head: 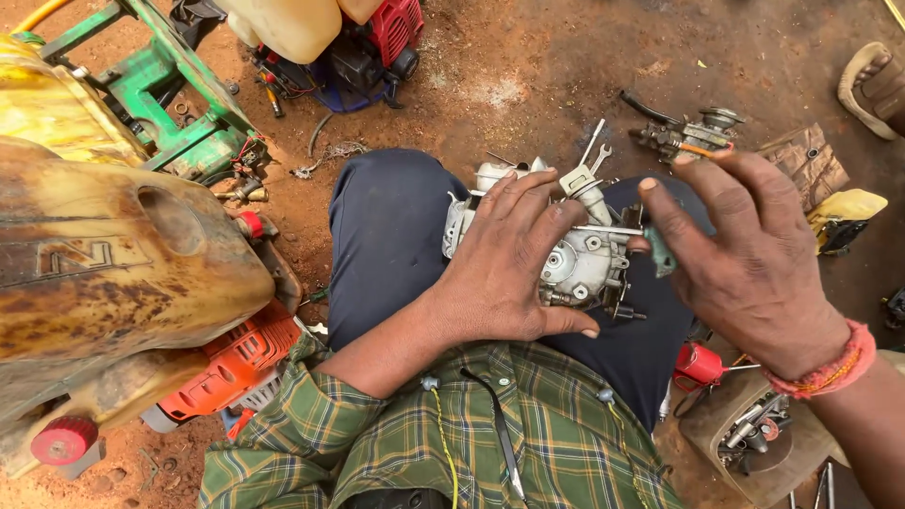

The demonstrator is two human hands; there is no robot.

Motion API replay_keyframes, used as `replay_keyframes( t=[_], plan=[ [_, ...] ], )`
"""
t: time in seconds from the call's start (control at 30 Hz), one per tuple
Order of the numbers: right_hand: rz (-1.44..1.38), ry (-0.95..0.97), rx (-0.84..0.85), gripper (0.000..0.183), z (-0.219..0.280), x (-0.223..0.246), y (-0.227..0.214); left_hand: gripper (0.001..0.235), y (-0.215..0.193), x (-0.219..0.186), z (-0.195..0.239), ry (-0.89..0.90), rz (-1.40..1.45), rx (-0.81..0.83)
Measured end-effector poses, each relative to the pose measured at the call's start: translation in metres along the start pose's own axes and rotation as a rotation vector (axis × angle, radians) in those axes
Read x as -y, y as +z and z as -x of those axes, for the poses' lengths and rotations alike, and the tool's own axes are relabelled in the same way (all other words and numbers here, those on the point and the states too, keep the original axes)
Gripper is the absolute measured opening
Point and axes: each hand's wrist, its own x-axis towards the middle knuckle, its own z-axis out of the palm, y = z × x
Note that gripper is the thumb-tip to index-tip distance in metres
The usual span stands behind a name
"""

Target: The person sits on the ground with a small engine carburetor on their lap and repairs it. They remove and refit small parts by hand, scrape the carburetor body with a green handheld tool, and use a screwdriver to work on the assembly, picking fasteners from the parts scattered on the ground.

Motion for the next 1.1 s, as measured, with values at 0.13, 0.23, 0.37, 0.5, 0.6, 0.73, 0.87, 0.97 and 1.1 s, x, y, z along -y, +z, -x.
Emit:
replay_keyframes(
  t=[0.13, 0.23, 0.37, 0.5, 0.6, 0.73, 0.87, 0.97, 1.1],
  plan=[
    [-0.319, -0.229, 0.113, 0.075, 0.003, -0.018, 0.018, 0.103, -0.004, 0.002, -0.001, 0.018, 0.014, 0.056],
    [-0.395, -0.114, 0.327, 0.058, -0.001, -0.028, 0.026, 0.093, 0.001, 0.005, -0.002, -0.013, 0.039, 0.07],
    [0.001, -0.518, 0.13, 0.058, -0.009, -0.034, 0.026, 0.086, 0.002, 0.003, -0.005, -0.019, 0.034, 0.043],
    [-0.031, -0.505, 0.24, 0.049, -0.007, -0.038, 0.043, 0.083, 0.005, 0.003, -0.004, -0.017, 0.045, 0.008],
    [-0.306, -0.314, 0.326, 0.045, -0.014, -0.036, 0.05, 0.082, 0.007, 0.004, -0.003, -0.024, 0.06, -0.017],
    [-0.507, -0.299, 0.125, 0.031, -0.022, -0.033, 0.052, 0.084, 0.008, 0.006, -0.003, -0.033, 0.055, -0.019],
    [-0.59, -0.268, 0.119, 0.032, -0.023, -0.038, 0.057, 0.082, 0.008, 0.007, -0.007, -0.043, 0.059, -0.034],
    [-0.633, -0.224, 0.115, 0.025, -0.023, -0.036, 0.056, 0.082, 0.009, 0.007, -0.005, -0.053, 0.07, -0.017],
    [-0.703, -0.179, 0.114, 0.023, -0.02, -0.035, 0.057, 0.083, 0.011, 0.004, -0.005, -0.058, 0.057, -0.026]
  ],
)
